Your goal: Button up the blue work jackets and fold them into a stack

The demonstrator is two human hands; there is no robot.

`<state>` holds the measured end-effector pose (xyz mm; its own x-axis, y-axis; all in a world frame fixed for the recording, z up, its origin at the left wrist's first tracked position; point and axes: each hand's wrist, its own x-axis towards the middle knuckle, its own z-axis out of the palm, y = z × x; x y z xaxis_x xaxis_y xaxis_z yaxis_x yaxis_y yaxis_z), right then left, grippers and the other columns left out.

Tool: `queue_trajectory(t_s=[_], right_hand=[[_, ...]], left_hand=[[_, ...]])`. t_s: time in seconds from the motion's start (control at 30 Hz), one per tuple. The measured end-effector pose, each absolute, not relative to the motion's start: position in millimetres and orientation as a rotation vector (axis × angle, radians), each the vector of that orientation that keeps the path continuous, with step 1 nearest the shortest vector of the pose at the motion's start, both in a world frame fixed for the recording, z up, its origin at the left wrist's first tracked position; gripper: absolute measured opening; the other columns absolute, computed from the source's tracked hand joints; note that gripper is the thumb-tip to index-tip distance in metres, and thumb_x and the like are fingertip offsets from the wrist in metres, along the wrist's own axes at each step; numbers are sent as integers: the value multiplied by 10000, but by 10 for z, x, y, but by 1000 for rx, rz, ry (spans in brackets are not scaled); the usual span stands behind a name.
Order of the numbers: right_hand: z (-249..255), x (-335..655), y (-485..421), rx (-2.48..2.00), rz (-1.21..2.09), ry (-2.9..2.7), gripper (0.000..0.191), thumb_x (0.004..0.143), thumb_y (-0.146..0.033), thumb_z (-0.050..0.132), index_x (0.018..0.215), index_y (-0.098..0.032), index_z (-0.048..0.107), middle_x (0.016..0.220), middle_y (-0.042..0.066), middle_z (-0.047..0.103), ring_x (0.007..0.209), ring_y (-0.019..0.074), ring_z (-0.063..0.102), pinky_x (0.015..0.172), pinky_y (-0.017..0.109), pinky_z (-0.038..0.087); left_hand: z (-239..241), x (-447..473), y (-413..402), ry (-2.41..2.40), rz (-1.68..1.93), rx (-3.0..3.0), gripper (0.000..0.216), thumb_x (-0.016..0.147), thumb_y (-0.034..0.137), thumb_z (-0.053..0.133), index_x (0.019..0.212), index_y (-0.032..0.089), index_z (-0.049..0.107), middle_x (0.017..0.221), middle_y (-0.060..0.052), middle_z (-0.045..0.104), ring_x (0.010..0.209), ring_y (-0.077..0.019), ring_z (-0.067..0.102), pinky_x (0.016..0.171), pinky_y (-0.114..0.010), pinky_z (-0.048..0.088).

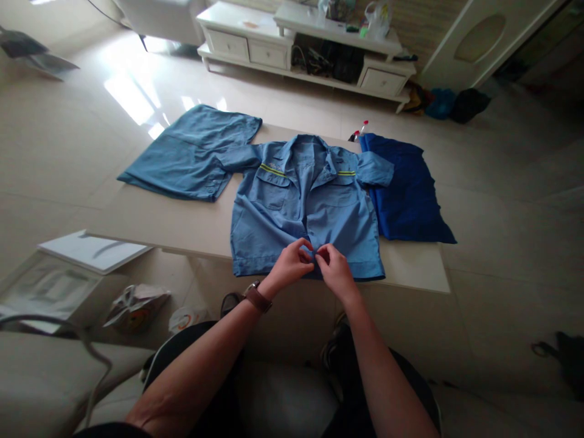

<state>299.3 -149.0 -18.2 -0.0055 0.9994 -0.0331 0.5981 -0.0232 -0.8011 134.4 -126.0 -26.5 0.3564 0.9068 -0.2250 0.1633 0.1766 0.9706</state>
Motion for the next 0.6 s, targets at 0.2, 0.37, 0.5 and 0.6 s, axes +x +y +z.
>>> queue_trajectory(t_s=[0.2, 0.37, 0.5, 0.6], right_hand=[[-321, 3003, -1555, -1729, 781, -2083, 289, 905, -189, 576, 1187, -209, 637, 1286, 116, 641, 1249, 257, 562, 1084, 416, 452], [-339, 2982, -1605, -1884, 897, -2292, 448, 949, -219, 577, 1397, -219, 569, 1388, 122, 624, 1253, 253, 605, 1070, 393, 468], [-266, 2958, -1594, -2036, 904, -2264, 433, 996, -270, 517, 1427, -245, 557, 1317, 114, 654, 1096, 259, 680, 941, 371, 513], [-261, 2921, -1598, -1994, 848, -2308, 521, 990, -221, 502, 1508, -274, 487, 1380, 114, 593, 1077, 242, 673, 919, 352, 511]], left_hand=[[-170, 1116, -1212, 1390, 324, 1991, 216, 820, 172, 639, 1030, 187, 684, 989, -75, 752, 941, -216, 705, 826, -308, 529], [-149, 1069, -1247, 1483, -84, 2175, 261, 904, 203, 581, 1147, 180, 674, 1193, -134, 718, 1040, -255, 717, 892, -346, 546], [-151, 1097, -1262, 1554, -227, 2143, 263, 964, 270, 518, 1172, 162, 638, 1061, -140, 750, 993, -298, 741, 848, -394, 560], [-162, 1116, -1241, 1526, -198, 2168, 273, 958, 265, 527, 1200, 167, 608, 1139, -135, 719, 1020, -287, 734, 852, -381, 562]])
